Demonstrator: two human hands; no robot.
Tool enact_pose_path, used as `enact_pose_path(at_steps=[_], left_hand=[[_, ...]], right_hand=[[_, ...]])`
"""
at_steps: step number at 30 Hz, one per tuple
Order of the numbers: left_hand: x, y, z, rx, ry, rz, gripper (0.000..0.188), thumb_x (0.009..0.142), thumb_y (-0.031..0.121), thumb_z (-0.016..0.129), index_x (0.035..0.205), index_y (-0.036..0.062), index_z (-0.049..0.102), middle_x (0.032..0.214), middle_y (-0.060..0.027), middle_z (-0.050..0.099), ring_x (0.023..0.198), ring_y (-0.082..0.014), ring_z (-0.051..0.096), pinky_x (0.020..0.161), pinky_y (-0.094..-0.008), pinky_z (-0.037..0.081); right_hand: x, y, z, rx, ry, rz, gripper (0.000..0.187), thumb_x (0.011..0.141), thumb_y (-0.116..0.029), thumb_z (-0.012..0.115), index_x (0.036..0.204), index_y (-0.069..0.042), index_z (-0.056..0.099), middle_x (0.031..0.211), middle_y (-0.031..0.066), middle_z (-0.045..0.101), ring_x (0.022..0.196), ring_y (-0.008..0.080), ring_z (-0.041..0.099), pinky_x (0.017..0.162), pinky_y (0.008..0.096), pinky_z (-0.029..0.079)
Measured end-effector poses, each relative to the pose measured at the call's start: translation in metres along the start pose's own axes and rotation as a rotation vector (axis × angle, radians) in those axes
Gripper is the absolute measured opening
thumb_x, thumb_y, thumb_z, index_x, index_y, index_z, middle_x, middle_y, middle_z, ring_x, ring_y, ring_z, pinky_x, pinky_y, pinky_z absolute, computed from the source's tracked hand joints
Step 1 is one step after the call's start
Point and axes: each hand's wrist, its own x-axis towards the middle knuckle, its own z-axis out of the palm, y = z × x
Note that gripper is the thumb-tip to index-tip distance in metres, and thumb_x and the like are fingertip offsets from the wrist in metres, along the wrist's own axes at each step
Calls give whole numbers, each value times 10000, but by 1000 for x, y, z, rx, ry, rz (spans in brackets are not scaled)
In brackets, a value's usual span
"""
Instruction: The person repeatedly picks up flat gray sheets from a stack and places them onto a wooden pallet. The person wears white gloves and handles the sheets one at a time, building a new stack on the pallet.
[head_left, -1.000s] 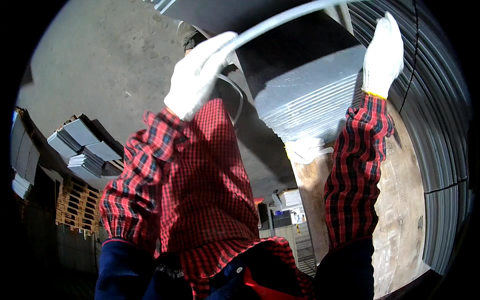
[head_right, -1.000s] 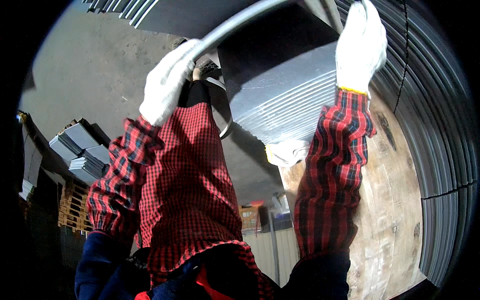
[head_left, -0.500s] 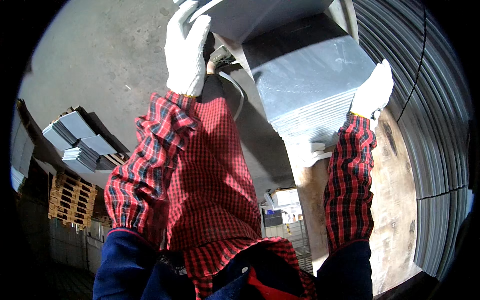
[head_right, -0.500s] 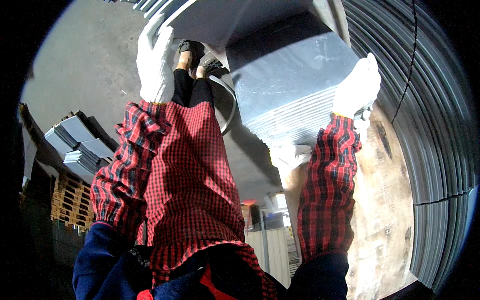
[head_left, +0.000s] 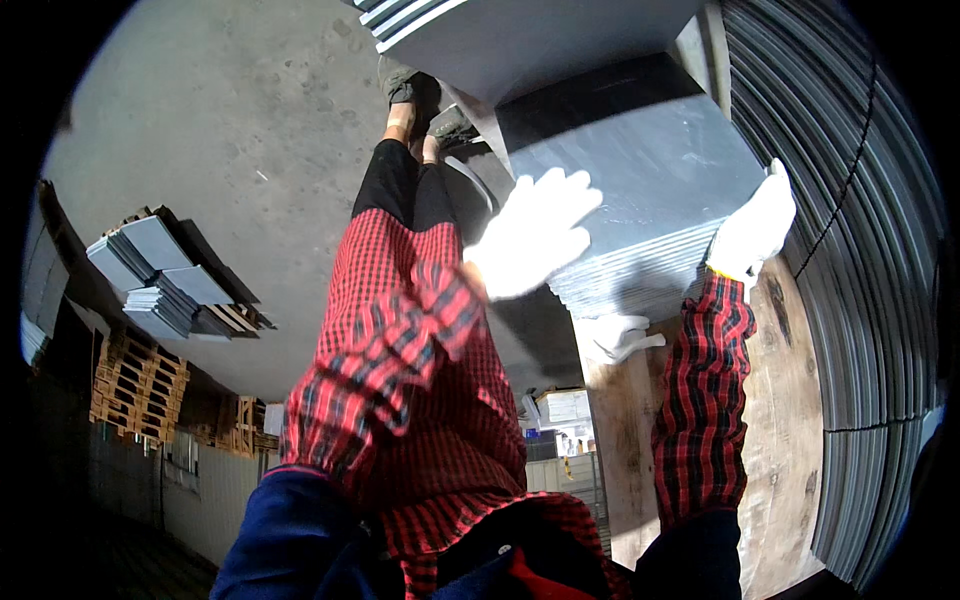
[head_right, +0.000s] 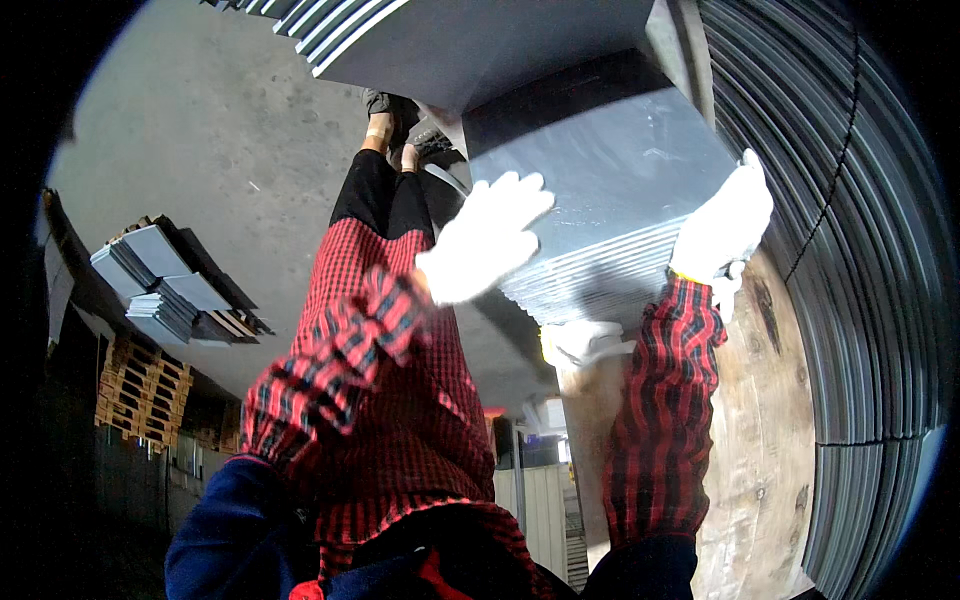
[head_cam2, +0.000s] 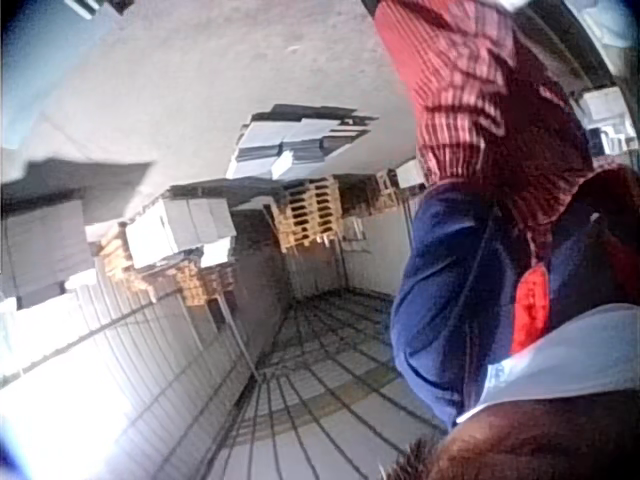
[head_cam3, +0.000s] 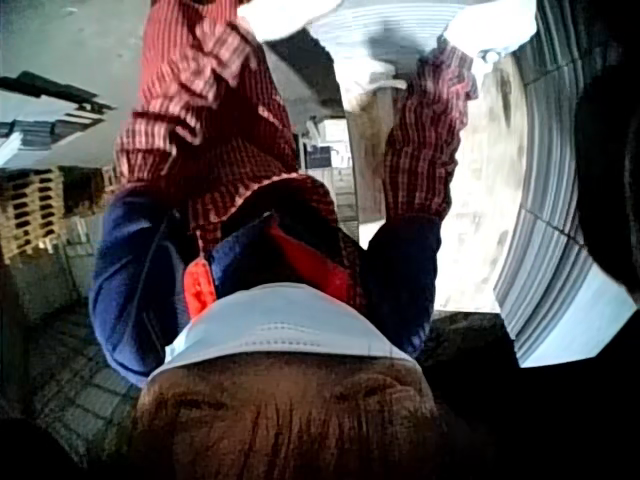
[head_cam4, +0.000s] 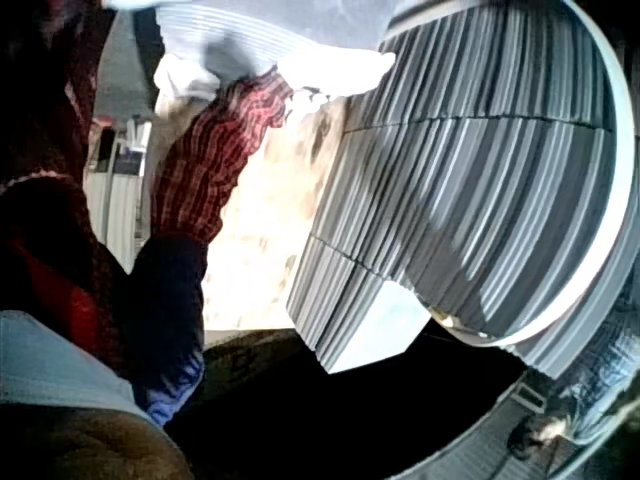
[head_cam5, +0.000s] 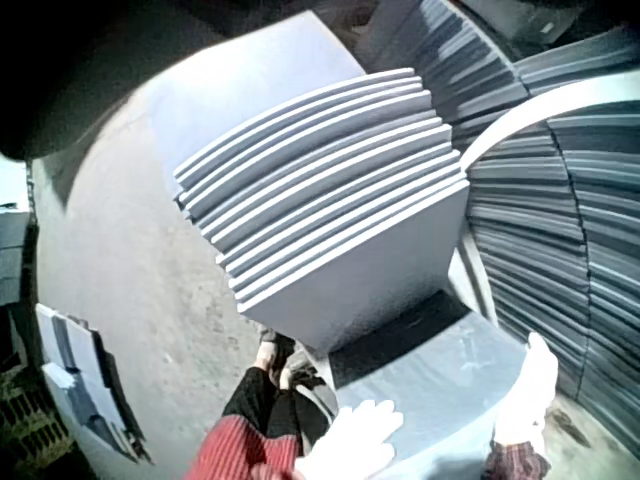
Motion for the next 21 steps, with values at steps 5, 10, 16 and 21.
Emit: enact_pose_path(at_steps=[5,10,16,21], left_hand=[[72,-108,3,-68,38,-237,496,955,307,510,1396,79,504,1466,-245,454,1373,-444,402,1141,-548,318],[93,-160,12,446,383,211,325,817,194,612,1105,44,632,1262,-282,595,1147,-455,586,929,-532,513],[114,49,-9,-71,237,-53,468,884,362,548,1162,-12,595,1157,-214,590,1070,-406,550,955,-524,407],[80,123,-24,-282,267,-4,304,826,285,631,928,-2,652,1014,-170,575,917,-322,536,854,-464,430]], right_hand=[[-7,-1,12,61,5,1,459,1043,-294,327,1270,-57,646,1217,175,658,1112,304,629,991,400,462],[-4,5,26,30,1,-36,479,1044,-341,331,1279,-62,641,1261,166,631,1165,301,599,1028,413,436],[-5,0,10,59,-56,-20,395,1017,-246,424,1301,-49,616,1262,143,630,1169,283,593,1030,399,436],[-12,-5,2,-180,-120,-185,475,971,-248,511,1412,-73,486,1289,180,558,1208,311,551,1035,412,444]])
